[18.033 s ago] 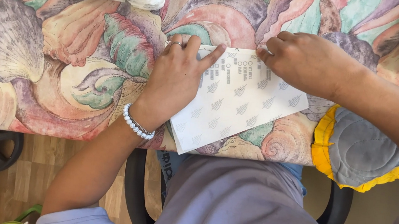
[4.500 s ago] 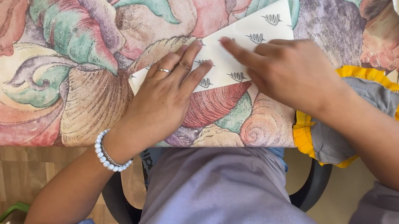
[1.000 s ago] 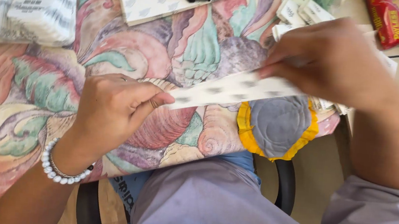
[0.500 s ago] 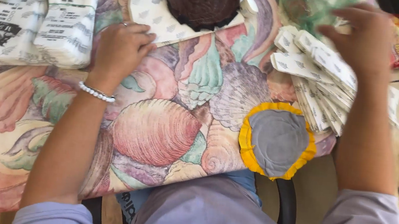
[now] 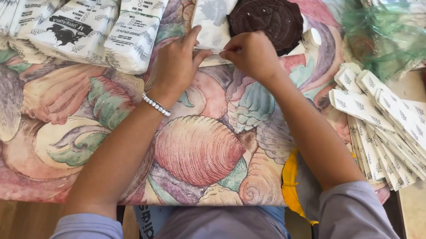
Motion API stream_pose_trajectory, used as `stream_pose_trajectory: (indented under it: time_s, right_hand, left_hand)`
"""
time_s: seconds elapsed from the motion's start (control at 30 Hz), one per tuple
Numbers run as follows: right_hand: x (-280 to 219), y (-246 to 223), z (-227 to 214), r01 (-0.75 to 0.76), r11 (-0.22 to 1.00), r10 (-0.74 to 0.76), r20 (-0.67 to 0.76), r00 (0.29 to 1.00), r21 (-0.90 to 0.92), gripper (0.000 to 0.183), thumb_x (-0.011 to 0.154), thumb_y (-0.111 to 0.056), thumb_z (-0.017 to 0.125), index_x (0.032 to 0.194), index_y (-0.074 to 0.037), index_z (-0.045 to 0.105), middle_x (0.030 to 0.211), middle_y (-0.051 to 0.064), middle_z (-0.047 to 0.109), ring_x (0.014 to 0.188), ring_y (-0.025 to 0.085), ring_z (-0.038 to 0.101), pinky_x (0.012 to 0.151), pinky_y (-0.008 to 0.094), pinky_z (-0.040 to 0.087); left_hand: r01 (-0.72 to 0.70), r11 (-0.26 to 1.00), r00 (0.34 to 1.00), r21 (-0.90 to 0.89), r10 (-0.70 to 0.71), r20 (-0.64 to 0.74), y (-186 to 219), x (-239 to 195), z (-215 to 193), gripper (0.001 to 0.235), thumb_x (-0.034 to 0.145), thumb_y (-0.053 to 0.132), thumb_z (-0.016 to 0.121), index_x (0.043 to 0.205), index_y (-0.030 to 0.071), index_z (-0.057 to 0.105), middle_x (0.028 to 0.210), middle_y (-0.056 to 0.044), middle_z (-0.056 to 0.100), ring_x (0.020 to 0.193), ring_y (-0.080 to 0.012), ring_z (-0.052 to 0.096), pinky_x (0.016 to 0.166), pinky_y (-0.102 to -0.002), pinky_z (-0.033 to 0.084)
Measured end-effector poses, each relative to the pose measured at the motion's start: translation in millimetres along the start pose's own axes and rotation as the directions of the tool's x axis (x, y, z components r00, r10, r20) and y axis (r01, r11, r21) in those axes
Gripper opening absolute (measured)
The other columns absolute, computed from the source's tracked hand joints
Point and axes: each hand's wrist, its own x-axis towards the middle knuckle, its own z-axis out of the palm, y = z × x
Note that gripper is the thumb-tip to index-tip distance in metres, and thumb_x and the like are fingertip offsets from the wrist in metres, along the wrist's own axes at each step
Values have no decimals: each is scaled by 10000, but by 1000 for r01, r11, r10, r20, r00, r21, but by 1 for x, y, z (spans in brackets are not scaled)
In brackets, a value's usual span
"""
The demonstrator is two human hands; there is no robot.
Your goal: Folding individual paper food wrappers into a specific shape and stacking them on a table.
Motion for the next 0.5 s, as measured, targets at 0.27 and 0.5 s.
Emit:
stream_pose_trajectory:
  time_s: [0.27, 0.5]
  right_hand:
    - [-12, 4, -6, -105, 926, 192, -211, 959, 363, 48, 1008, -69, 759, 1043, -73, 725, 745, 8, 722, 499, 42, 462, 448, 174, 404]
    - [-19, -5, -19, 369, 917, -335, -209, 919, 151, 142, 980, 133, 662, 1004, 37, 762, 1073, 195, 789, 938, 268, 796, 888, 311, 699]
  left_hand:
    - [-93, 996, 995, -16, 93, 18, -3, -3, -4, 266, 925, 197, 799, 1122, 42, 711, 815, -52, 768, 670, -162, 700, 570, -302, 580]
    - [-205, 975, 969, -82, 190, -159, 2, 3, -11, 119, 940, 53, 823, 848, 129, 828, 741, -17, 788, 724, -167, 727, 759, -357, 588]
